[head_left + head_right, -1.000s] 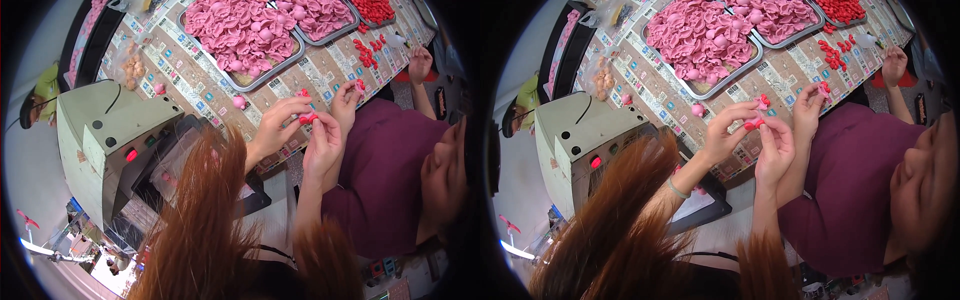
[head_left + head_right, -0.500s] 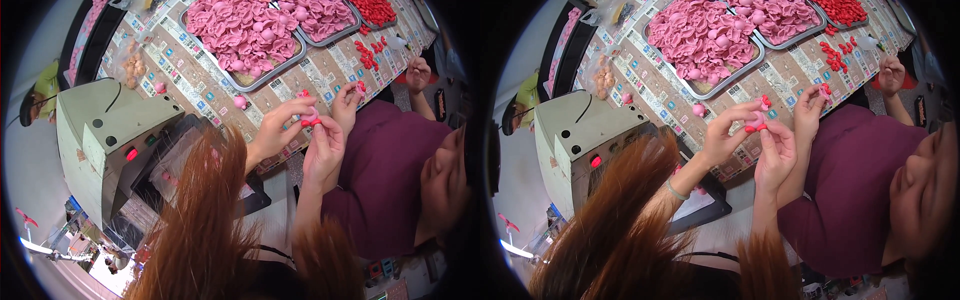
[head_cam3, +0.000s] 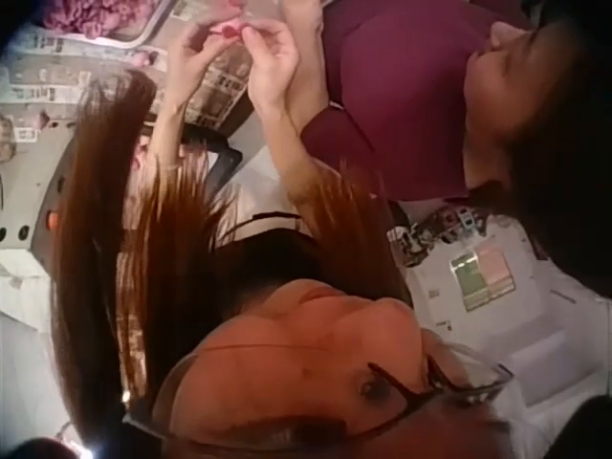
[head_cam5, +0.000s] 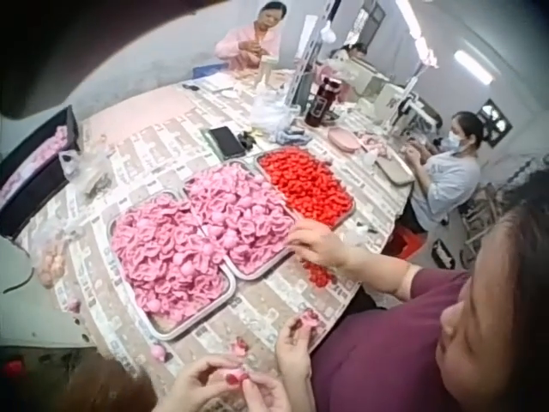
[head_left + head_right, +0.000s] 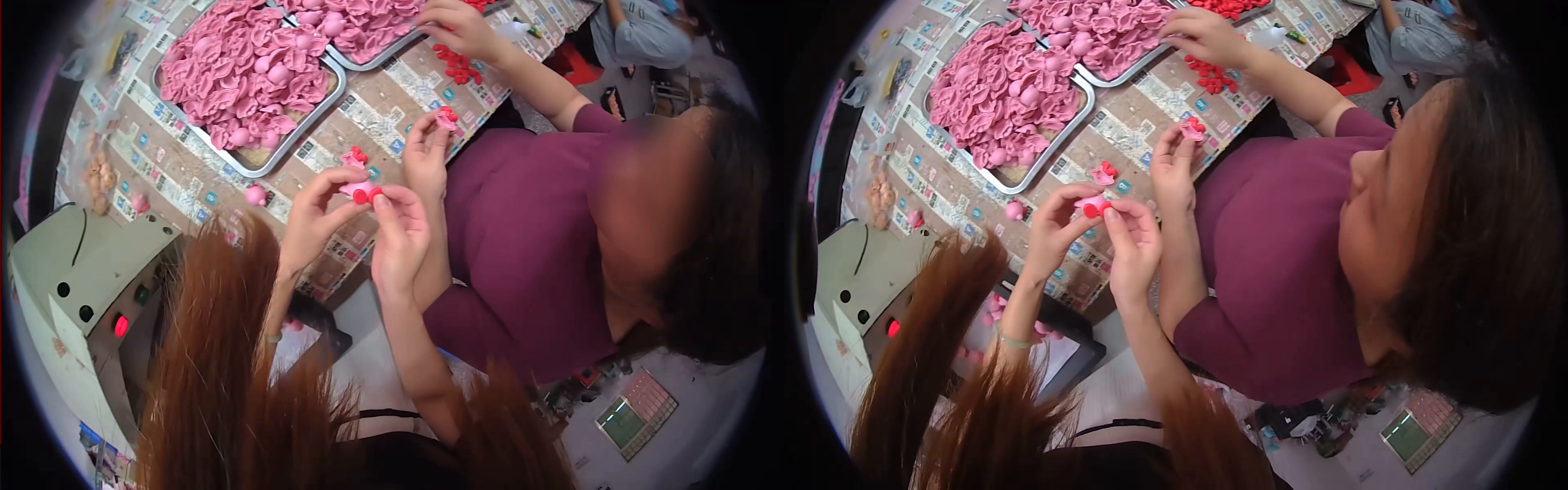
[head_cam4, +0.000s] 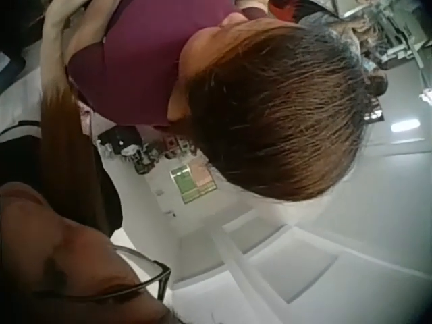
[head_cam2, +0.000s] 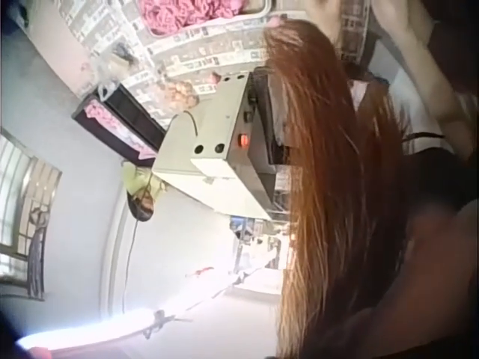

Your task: Assembling small pink toy parts at a factory workbench.

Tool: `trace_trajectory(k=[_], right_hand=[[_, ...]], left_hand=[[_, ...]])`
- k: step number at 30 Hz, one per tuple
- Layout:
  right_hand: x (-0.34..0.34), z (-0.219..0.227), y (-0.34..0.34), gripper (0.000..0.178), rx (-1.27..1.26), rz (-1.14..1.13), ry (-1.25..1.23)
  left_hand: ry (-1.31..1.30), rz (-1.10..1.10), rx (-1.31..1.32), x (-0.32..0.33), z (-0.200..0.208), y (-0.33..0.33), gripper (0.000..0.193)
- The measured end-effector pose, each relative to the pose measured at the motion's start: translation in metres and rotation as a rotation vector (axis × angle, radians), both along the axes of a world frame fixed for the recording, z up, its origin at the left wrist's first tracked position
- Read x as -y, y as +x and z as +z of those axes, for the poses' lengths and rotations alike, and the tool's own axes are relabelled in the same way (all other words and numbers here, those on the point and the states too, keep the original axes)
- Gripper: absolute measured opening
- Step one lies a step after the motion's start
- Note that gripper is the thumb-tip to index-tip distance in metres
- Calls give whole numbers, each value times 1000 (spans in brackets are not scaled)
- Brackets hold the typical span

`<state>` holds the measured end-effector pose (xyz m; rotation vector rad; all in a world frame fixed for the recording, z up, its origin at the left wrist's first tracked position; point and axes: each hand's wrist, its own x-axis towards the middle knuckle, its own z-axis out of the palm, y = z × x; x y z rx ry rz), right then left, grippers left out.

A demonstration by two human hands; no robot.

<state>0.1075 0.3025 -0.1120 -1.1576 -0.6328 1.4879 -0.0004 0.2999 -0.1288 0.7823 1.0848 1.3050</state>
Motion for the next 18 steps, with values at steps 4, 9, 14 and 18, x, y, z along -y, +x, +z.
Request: trace_trajectory(k=[4,9,14,18], right_hand=[[2,4,-10,13,-90,74,-81],[3,-3,-5,18,-133,191,-150],[8,-8,-7,19,-171,274,-207],[13,-8,-11,17,-193,293,-243]], left_hand=[[-74,69,-32,11,7,-7,24],[-140,120,-119,22,-2,-4,21],[-44,232,-370,29,3,-10,14],[-63,201,-443,37,10,-18,14]])
